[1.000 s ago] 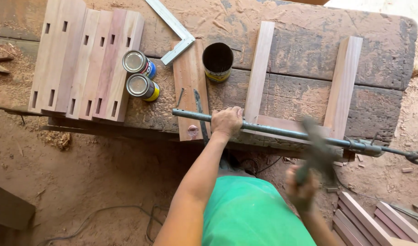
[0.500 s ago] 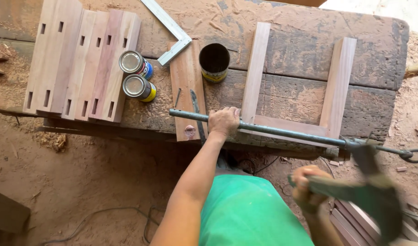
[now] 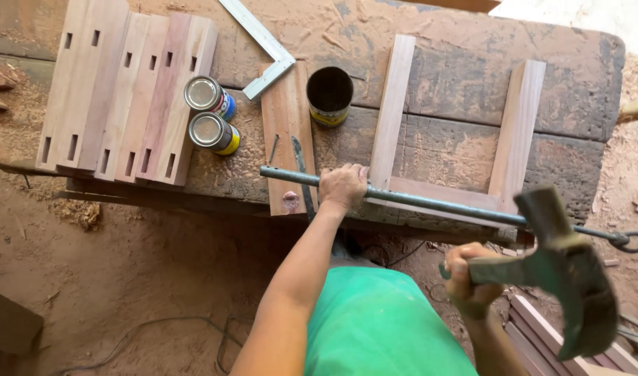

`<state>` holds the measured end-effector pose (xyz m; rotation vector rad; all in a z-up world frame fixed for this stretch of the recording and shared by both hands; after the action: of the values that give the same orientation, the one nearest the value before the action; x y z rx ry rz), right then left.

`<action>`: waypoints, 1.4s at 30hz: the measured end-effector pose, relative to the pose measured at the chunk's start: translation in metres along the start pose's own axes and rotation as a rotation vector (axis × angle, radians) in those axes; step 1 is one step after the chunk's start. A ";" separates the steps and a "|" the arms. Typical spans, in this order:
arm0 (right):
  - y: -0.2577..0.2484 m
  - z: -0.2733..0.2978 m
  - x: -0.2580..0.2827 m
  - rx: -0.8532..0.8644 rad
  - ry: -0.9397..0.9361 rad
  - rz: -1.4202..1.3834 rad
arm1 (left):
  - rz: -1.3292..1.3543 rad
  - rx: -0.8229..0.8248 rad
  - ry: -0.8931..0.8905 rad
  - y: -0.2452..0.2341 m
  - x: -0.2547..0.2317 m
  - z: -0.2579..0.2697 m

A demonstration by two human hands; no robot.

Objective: The person assembles a wooden frame on a workbench, positions a long bar clamp across it and tightens the clamp, then hammers nails into the frame joints. They later remove the clamp, tap the frame edges with the hammer, and lift the assembled frame upright off the bench.

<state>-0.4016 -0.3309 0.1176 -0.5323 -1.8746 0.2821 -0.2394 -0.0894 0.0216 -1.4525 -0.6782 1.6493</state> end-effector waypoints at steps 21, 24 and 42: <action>0.028 0.051 -0.072 0.248 0.369 0.419 | -0.013 -0.009 0.009 0.013 0.006 -0.002; 0.036 0.033 -0.064 0.464 0.716 0.489 | -0.019 -0.009 0.008 0.013 0.005 -0.001; 0.026 0.014 -0.043 0.411 0.607 0.449 | -0.038 -0.032 0.024 0.009 0.004 -0.002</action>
<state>-0.3961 -0.3281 0.0654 -0.6592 -1.0583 0.6988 -0.2397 -0.0913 0.0115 -1.4718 -0.7175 1.5962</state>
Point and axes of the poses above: each hand's wrist, its own z-axis away from the middle knuckle, its own y-axis out of the palm, x = y × z, the point moved 1 cm from there along -z, towards the middle knuckle, and after that the axes turned 3 degrees about z, right-handed, at the moved point
